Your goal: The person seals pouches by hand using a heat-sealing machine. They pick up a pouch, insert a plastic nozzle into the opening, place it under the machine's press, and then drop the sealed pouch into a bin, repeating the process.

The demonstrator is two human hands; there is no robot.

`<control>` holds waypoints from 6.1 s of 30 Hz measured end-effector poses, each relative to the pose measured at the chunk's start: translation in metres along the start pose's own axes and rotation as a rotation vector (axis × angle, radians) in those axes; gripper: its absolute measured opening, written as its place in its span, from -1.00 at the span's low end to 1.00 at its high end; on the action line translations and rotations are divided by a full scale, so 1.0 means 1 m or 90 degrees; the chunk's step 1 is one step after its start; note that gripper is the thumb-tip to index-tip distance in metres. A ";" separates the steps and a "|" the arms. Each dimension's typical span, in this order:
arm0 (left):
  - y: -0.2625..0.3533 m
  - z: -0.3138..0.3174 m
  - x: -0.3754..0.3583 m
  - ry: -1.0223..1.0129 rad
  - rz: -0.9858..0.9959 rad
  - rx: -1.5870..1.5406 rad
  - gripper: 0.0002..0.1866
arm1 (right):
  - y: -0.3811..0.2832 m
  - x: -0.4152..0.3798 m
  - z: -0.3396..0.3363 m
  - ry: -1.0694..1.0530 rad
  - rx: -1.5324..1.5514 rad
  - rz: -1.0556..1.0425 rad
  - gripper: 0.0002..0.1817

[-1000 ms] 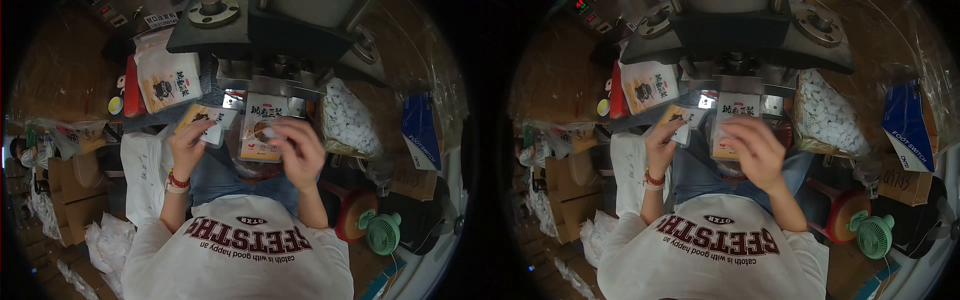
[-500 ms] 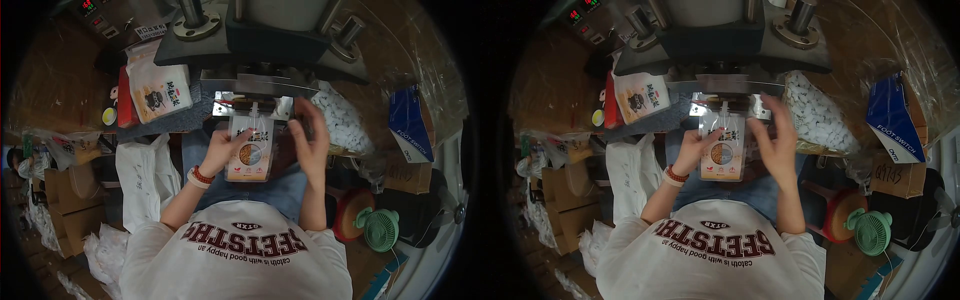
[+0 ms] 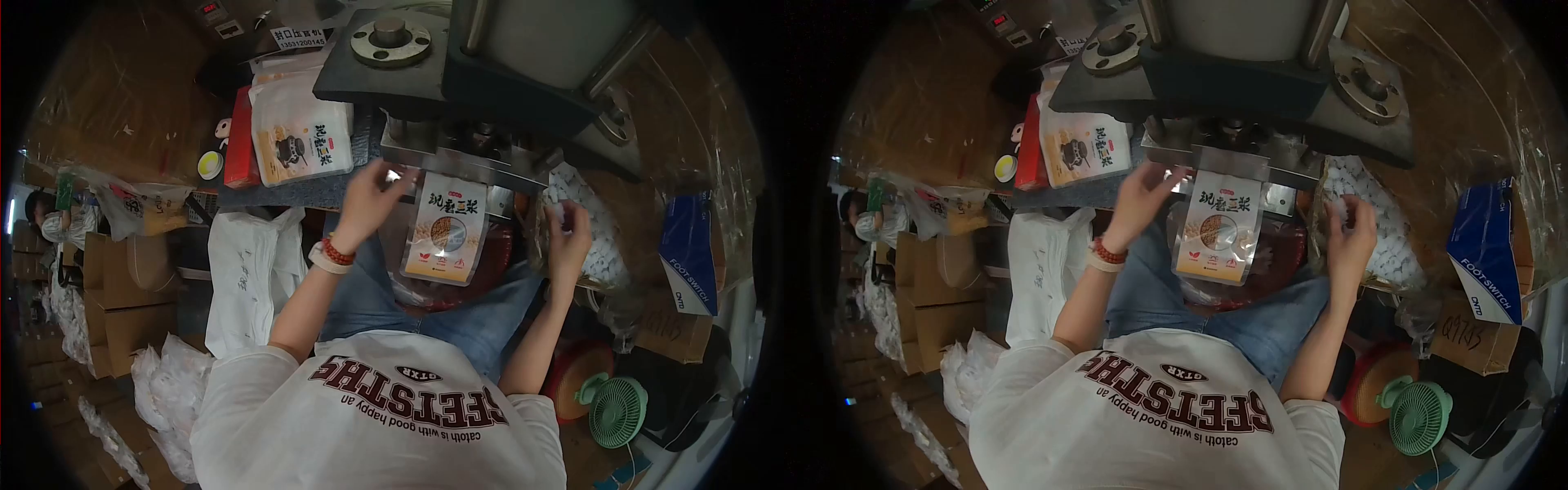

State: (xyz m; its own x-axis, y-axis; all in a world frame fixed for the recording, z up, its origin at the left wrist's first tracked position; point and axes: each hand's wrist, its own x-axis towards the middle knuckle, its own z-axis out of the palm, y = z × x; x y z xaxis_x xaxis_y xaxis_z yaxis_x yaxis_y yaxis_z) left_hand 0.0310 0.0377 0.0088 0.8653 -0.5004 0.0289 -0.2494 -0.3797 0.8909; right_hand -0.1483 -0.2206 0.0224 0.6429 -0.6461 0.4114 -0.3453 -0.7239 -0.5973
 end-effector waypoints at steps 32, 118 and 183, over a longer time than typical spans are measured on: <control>0.020 0.042 -0.032 -0.174 -0.198 -0.511 -0.72 | -0.071 -0.014 -0.039 0.005 0.126 -0.128 -0.73; -0.002 -0.003 -0.072 -0.170 0.205 0.024 -0.76 | -0.117 -0.036 -0.006 -0.179 0.109 -0.408 -0.59; -0.015 -0.029 0.001 0.183 0.080 0.379 -0.30 | -0.009 -0.015 -0.008 -0.101 -0.238 -0.020 -0.62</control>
State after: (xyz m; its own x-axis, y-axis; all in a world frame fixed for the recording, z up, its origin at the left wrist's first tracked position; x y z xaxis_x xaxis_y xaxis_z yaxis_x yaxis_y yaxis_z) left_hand 0.0480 0.0653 0.0082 0.8748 -0.3733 0.3090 -0.4818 -0.7379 0.4726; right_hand -0.1608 -0.2064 0.0271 0.7442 -0.5983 0.2968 -0.5301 -0.7995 -0.2825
